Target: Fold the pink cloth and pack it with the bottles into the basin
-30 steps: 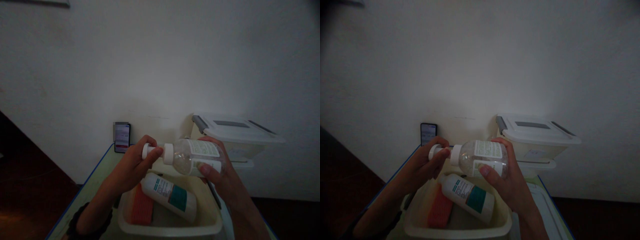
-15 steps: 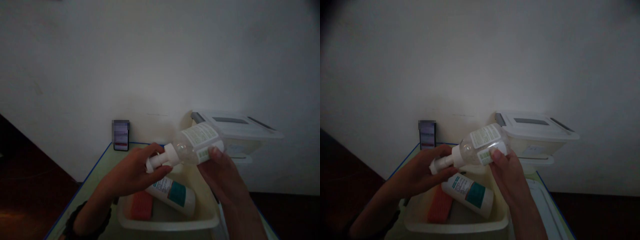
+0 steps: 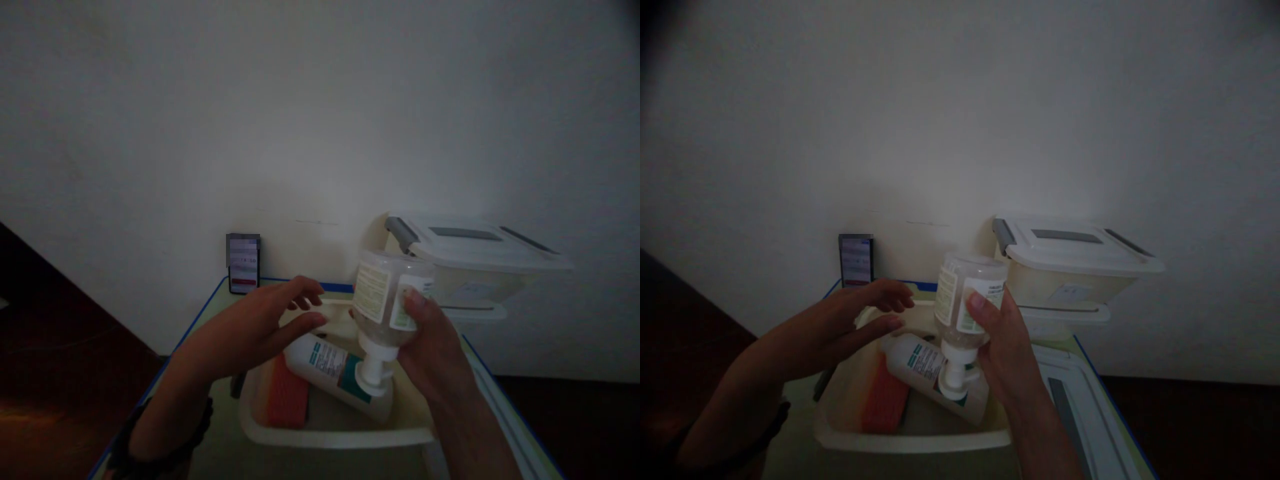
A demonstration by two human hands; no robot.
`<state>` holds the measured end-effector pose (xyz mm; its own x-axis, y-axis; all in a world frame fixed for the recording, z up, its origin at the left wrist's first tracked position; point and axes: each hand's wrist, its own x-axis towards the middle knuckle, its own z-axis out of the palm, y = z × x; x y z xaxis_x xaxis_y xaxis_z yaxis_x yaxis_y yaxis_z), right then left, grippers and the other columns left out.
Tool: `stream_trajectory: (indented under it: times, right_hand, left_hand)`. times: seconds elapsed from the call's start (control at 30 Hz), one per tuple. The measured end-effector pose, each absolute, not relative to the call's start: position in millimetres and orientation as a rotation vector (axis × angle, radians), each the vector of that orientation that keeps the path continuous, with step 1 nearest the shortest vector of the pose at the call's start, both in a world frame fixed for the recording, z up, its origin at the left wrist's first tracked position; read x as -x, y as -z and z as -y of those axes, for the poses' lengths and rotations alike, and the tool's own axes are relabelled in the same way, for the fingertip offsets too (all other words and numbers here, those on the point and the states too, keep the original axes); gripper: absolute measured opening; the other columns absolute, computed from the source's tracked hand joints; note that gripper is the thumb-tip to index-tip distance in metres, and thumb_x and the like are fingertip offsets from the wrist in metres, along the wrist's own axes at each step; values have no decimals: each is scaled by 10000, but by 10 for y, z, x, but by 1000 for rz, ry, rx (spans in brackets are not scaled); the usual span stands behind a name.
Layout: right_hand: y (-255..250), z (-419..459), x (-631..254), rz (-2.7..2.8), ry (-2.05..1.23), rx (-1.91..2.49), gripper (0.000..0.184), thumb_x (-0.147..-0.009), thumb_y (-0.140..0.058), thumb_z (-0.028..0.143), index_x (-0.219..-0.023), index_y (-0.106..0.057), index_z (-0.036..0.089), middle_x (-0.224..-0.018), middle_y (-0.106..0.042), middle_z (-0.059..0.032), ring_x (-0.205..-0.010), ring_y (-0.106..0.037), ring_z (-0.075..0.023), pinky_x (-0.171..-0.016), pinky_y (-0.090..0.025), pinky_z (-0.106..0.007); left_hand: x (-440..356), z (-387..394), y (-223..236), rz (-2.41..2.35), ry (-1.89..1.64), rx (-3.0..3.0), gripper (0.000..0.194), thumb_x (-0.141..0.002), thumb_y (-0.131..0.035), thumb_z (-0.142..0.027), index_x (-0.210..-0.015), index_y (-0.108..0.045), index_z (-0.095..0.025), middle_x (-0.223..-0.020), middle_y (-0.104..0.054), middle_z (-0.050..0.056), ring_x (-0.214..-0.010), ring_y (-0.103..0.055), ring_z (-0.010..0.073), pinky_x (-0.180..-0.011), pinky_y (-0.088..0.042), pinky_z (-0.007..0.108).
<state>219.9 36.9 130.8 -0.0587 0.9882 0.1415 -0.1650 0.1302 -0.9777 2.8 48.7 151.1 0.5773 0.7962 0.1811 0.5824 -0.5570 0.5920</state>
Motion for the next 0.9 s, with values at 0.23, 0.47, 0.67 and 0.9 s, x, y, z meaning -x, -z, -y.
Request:
stream_trajectory:
  times: [0.23, 0.47, 0.67, 0.9]
  right_hand:
    - [-1313, -180, -2084, 2004, -1183, 1256, 719, -644, -699, 536, -1257, -412, 292, -1194, -568, -53, -1010, -572, -240, -829, -476, -378]
    - [-1176, -164, -1927, 2508, -1053, 1289, 625, -756, -619, 468, -1293, -458, 192, -1299, -527, -98, -1159, -495, -275, -962, -403, -436]
    - [-1202, -55, -2102, 2650, -880, 1244, 430, -876, -485, 318, -1289, -490, 197, -1350, -499, -68, -1242, -435, -221, -1043, -332, -377]
    - [-1256, -207, -2560, 2550, -871, 1608, 268, -772, -618, 355, -1016, -669, 258, -960, -696, -29, -858, -633, -198, -750, -481, -310]
  left_hand:
    - [277, -579, -1425, -1338, -409, -2306, 310, -892, -445, -364, -1165, -491, -225, -1087, -629, 41, -913, -613, 162, -807, -478, 292]
    - [308, -637, -1321, -1353, -180, -2351, 296, -834, -522, -360, -1076, -593, -204, -1083, -640, 45, -1007, -574, 203, -884, -423, 319]
    - [223, -635, -1221, -1202, -243, -2472, 248, -829, -550, -296, -1015, -631, -153, -1084, -626, 83, -1137, -486, 217, -970, -367, 327]
    - [-87, -495, -1366, -956, 33, -2343, 390, -712, -704, -301, -1083, -608, -224, -1077, -646, 25, -981, -591, 194, -857, -439, 284]
